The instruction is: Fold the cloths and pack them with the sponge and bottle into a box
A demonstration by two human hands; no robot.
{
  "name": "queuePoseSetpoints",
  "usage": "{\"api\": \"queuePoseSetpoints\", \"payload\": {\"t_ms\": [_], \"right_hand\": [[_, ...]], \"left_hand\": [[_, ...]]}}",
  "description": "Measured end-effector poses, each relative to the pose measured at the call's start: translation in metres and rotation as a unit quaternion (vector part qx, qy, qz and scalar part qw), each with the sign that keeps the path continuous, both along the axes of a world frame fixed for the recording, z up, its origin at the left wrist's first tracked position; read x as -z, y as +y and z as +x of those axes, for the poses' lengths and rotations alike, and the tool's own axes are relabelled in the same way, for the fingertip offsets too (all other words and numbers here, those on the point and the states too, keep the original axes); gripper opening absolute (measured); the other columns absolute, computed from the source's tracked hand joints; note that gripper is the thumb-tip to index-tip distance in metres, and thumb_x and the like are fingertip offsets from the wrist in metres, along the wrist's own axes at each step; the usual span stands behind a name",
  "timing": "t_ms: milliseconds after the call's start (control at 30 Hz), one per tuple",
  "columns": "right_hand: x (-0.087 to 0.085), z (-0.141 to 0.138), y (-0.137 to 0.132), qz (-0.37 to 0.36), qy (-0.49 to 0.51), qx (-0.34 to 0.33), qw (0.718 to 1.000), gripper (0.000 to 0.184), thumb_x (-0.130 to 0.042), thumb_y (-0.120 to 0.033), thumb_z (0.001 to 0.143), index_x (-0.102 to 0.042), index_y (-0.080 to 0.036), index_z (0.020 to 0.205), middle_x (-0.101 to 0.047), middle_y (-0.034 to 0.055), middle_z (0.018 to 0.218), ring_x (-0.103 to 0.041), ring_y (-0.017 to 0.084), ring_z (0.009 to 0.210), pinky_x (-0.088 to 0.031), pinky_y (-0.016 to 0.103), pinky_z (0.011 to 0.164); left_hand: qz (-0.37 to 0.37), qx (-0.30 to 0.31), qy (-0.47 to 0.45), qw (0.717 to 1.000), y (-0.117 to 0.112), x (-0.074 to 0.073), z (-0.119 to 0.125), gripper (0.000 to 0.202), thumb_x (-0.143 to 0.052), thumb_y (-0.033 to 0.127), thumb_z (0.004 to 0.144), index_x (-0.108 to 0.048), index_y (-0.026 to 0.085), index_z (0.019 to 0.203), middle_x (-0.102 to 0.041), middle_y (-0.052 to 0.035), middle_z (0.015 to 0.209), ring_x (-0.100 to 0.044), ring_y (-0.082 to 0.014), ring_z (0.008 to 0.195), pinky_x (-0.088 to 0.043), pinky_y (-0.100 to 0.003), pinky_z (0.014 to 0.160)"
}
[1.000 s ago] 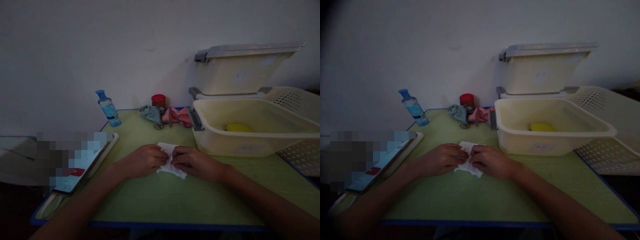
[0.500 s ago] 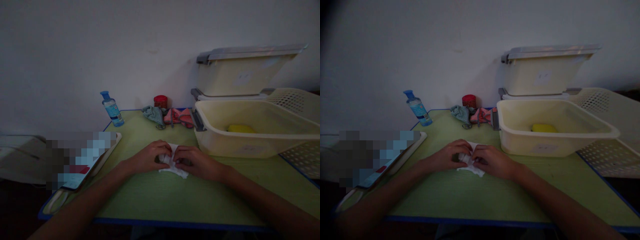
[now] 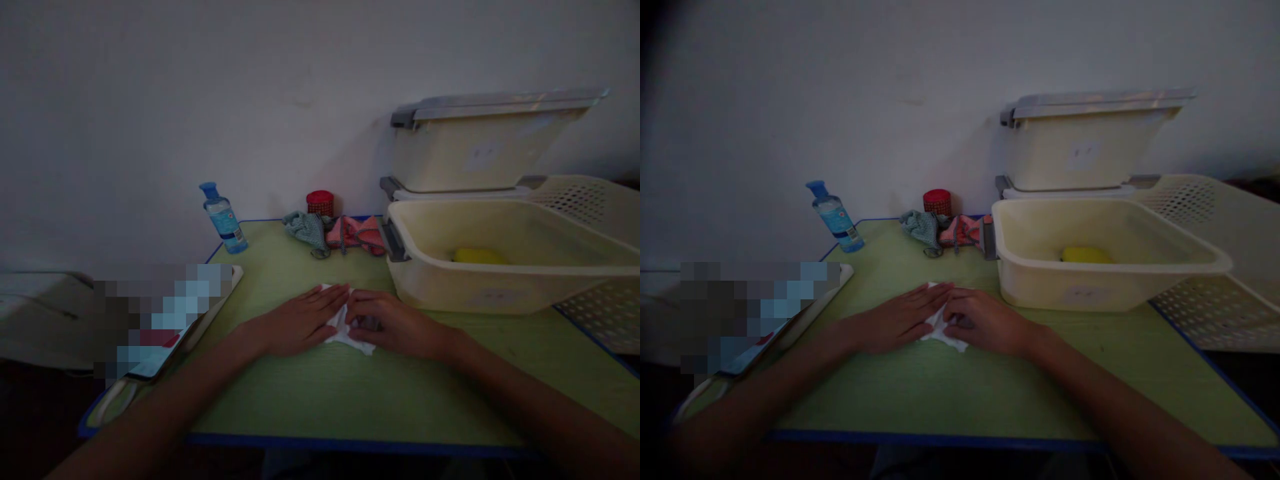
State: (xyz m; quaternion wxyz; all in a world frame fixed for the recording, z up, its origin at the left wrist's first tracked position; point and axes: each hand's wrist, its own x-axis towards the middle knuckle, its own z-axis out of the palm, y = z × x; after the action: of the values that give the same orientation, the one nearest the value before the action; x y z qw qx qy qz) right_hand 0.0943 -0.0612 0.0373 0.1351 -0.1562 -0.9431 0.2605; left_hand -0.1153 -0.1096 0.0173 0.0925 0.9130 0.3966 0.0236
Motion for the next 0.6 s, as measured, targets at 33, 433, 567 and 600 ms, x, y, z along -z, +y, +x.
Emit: {"api": "queuePoseSetpoints", "payload": {"t_ms": [33,433,567,600], "right_hand": [[-0.0004,-0.0001,-0.0001,0.001,-0.001,0.001,1.000,0.006,-0.057,-0.016,0.080,-0.062,-0.013,0.081,-0.060,0.0060,0.088,-0.056,0.014,0.083,-0.044,0.027,0.077],[-0.0017,0.0014,0.0028,0.002,0.005,-0.026,1.000,0.010,-0.053,-0.017,0.083,-0.062,-0.014,0.081,-0.060,0.0056,0.087,-0.056,0.014,0.082,-0.044,0.027,0.077],[-0.0040,0.0017,0.0023,0.009,-0.002,-0.039,0.999,0.012,-0.051,-0.016,0.084,-0.062,-0.014,0.081,-0.060,0.0064,0.088,-0.056,0.014,0.087,-0.044,0.027,0.079],[-0.0046,0.0020,0.0022,0.014,-0.003,-0.041,0.999,0.012,-0.051,-0.016,0.084,-0.062,-0.014,0.081,-0.060,0.0066,0.088,-0.056,0.014,0.087,-0.044,0.028,0.080]], "left_hand": [[0.003,-0.004,0.006,1.000,-0.0008,-0.0004,0.0010,0.055,-0.021,0.040,0.095,-0.016,0.010,0.141,-0.014,-0.0128,0.149,-0.009,-0.0155,0.138,-0.010,-0.037,0.113],[0.004,-0.018,0.016,1.000,-0.0035,-0.0068,0.0056,0.053,-0.022,0.039,0.095,-0.018,0.012,0.141,-0.016,-0.0115,0.149,-0.011,-0.0147,0.138,-0.010,-0.038,0.113],[0.014,-0.014,0.012,1.000,-0.0046,-0.0070,0.0050,0.052,-0.025,0.037,0.095,-0.020,0.011,0.140,-0.019,-0.0130,0.148,-0.014,-0.0160,0.138,-0.013,-0.037,0.112],[0.016,-0.014,0.015,1.000,-0.0049,-0.0073,0.0052,0.052,-0.025,0.038,0.094,-0.021,0.011,0.140,-0.020,-0.0132,0.148,-0.015,-0.0164,0.138,-0.013,-0.037,0.112]]}}
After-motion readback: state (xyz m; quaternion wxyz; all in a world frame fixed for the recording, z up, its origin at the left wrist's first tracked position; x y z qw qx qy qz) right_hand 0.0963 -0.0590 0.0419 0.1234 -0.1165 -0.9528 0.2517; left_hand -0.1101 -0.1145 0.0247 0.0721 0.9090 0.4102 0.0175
